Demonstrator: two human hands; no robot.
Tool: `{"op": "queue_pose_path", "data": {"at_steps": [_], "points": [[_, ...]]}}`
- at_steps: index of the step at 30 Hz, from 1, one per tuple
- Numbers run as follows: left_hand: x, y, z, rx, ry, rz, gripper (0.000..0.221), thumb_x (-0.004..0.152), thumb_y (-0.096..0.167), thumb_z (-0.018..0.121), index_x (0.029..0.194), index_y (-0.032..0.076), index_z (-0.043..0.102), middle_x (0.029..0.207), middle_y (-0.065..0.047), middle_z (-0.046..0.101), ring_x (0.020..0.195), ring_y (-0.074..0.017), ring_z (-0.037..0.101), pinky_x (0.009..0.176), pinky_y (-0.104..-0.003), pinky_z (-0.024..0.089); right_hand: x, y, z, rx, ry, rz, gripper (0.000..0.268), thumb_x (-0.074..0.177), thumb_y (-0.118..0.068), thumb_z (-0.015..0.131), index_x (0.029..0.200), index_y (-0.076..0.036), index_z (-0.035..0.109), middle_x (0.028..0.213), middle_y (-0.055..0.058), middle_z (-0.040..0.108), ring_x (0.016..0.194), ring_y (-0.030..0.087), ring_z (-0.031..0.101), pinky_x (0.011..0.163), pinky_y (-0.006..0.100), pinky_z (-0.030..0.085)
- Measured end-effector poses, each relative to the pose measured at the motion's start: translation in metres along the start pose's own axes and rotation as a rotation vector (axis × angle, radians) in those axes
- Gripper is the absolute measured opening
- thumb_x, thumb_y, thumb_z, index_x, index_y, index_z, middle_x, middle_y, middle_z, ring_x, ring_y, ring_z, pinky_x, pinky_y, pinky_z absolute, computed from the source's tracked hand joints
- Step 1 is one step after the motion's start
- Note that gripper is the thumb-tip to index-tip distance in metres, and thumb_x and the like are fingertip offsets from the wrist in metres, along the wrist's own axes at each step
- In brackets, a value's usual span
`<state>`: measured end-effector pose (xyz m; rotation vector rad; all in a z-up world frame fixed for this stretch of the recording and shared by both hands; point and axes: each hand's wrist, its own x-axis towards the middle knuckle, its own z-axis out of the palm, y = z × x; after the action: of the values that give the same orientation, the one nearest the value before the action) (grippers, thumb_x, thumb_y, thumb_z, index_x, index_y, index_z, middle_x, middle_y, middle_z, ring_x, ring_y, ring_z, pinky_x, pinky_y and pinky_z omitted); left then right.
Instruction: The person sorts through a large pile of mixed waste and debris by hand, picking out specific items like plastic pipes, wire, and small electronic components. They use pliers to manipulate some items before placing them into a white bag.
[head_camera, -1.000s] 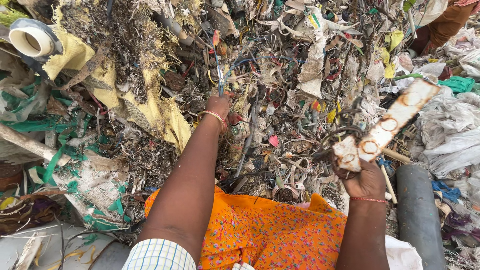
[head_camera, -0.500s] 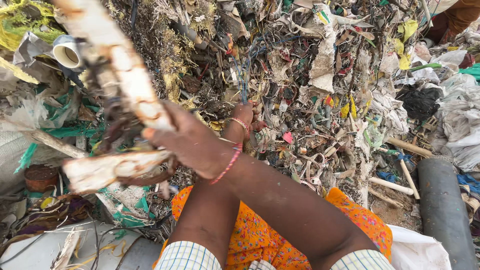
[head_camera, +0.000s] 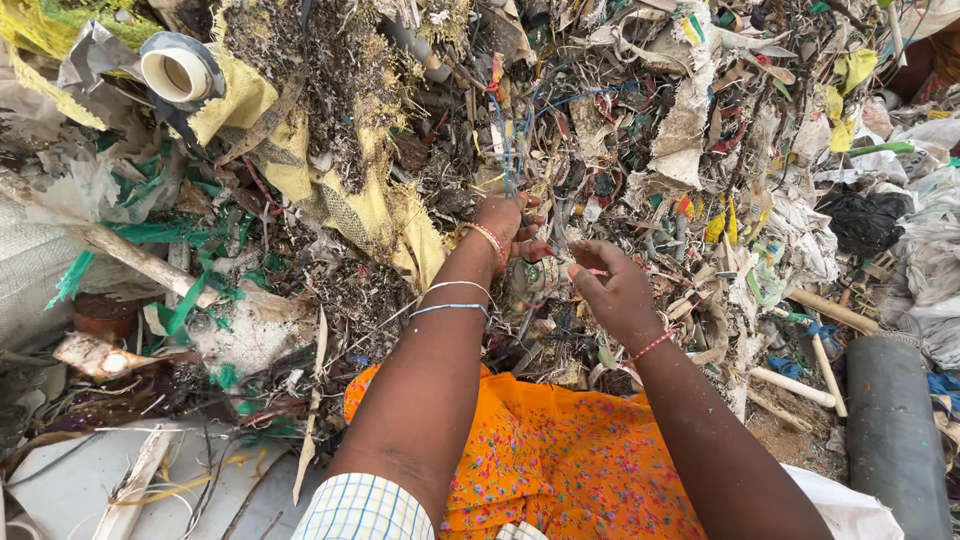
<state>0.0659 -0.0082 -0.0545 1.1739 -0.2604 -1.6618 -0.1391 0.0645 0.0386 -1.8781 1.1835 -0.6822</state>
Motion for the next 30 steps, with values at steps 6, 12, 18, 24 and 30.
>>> {"op": "queue_pose_path", "data": {"at_steps": [6, 12, 18, 24, 30], "points": [[-0.030, -0.009, 0.032, -0.020, -0.174, -0.048, 0.031, 0.105, 0.025, 0.045, 0.121, 0.004, 0.061, 0.092, -0.018, 0.073, 0.064, -0.0181, 0.069, 0.059, -0.042, 0.067, -0.005, 0.068, 0.030, 0.103, 0.037, -0.002, 0.096, 0.078, -0.034, 0.085, 0.152, -0.001, 0.035, 0.132, 0.020, 0.054, 0.117, 0.027, 0.060, 0.096, 0.040, 0.053], [-0.042, -0.009, 0.021, 0.285, -0.088, 0.123, 0.046, 0.105, 0.031, 0.059, 0.134, -0.003, 0.053, 0.118, -0.022, 0.068, 0.089, -0.0268, 0.074, 0.071, -0.042, 0.066, 0.005, 0.090, 0.006, 0.251, 0.022, 0.184, 0.065, 0.088, -0.028, 0.072, 0.143, -0.002, 0.052, 0.125, 0.018, 0.068, 0.104, 0.022, 0.071, 0.086, 0.037, 0.061], [-0.097, 0.030, -0.041, 2.079, -0.240, 0.171, 0.075, 0.091, 0.025, 0.075, 0.155, 0.013, 0.038, 0.150, -0.018, 0.051, 0.137, -0.0336, 0.052, 0.117, -0.043, 0.042, 0.001, 0.118, -0.084, 0.848, 0.434, 0.324, 0.049, 0.092, -0.027, 0.064, 0.136, -0.011, 0.050, 0.121, 0.008, 0.066, 0.101, 0.025, 0.073, 0.074, 0.051, 0.066], [-0.201, 0.062, -0.099, 2.561, -0.459, -0.175, 0.127, 0.072, 0.027, 0.093, 0.163, 0.030, 0.005, 0.168, -0.008, 0.021, 0.153, -0.0279, 0.029, 0.127, -0.042, 0.027, -0.012, 0.128, -0.096, 0.853, 0.441, 0.355, 0.044, 0.094, -0.026, 0.068, 0.134, -0.011, 0.056, 0.116, 0.007, 0.069, 0.097, 0.022, 0.073, 0.076, 0.052, 0.066], [-0.282, 0.047, -0.199, 0.824, -0.264, 0.015, 0.132, 0.062, 0.064, 0.076, 0.166, 0.032, 0.001, 0.171, -0.010, 0.022, 0.138, -0.0367, 0.049, 0.111, -0.054, 0.043, -0.011, 0.137, -0.089, 0.927, 0.395, 0.345, 0.047, 0.092, -0.024, 0.068, 0.136, -0.012, 0.055, 0.118, 0.005, 0.069, 0.098, 0.021, 0.074, 0.075, 0.051, 0.064]]}}
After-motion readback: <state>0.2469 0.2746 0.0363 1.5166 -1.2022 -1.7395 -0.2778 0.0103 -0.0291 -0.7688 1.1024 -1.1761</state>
